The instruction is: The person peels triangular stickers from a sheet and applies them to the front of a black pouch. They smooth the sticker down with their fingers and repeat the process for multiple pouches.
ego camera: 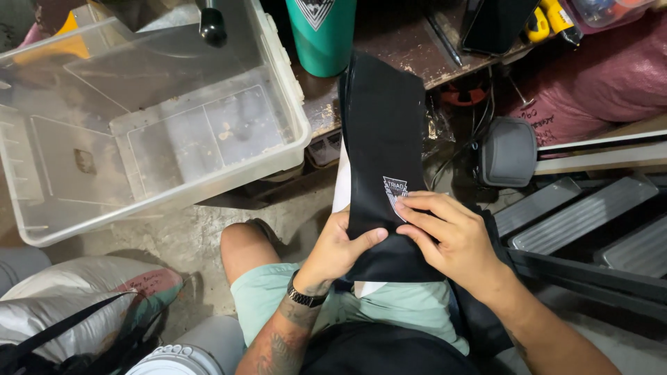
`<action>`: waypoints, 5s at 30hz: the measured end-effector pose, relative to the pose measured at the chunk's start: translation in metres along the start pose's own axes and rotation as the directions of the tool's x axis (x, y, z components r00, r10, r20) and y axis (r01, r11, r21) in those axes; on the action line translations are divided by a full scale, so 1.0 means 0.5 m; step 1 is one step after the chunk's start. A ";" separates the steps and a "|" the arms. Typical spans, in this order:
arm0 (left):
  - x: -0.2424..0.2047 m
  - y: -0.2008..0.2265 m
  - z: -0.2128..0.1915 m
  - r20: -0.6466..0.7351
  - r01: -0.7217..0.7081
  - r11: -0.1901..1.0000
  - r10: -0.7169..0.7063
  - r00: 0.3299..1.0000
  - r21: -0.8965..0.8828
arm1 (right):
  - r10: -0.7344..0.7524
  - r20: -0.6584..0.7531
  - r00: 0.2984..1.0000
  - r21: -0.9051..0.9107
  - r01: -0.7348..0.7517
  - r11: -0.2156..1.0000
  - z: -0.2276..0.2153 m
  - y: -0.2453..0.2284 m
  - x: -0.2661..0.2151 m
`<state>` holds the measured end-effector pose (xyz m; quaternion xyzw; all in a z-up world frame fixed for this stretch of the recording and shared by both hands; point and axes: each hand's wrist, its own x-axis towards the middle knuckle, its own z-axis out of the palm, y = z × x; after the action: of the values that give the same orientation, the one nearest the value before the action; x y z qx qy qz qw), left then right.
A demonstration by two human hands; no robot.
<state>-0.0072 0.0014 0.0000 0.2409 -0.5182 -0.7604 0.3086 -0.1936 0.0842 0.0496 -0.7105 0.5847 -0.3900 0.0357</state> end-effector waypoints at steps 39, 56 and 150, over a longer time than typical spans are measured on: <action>-0.003 -0.116 -0.043 -0.144 -0.022 0.999 0.027 0.989 0.036 | 0.127 0.085 0.988 0.205 -0.142 0.968 0.063 -0.045 0.030; -0.017 -0.046 0.006 -0.226 0.043 0.988 -0.009 0.974 0.148 | 0.502 0.259 0.825 0.189 -0.553 0.811 -0.002 0.071 0.034; 0.032 0.044 0.020 -0.302 0.162 0.794 0.028 0.953 0.586 | 0.621 -0.245 0.745 0.283 -0.558 0.780 0.040 0.168 -0.056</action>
<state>-0.0202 -0.0097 0.0230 0.4560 -0.6724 -0.5210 0.2620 -0.2496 0.0738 -0.0214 -0.4070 0.7369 -0.5241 0.1291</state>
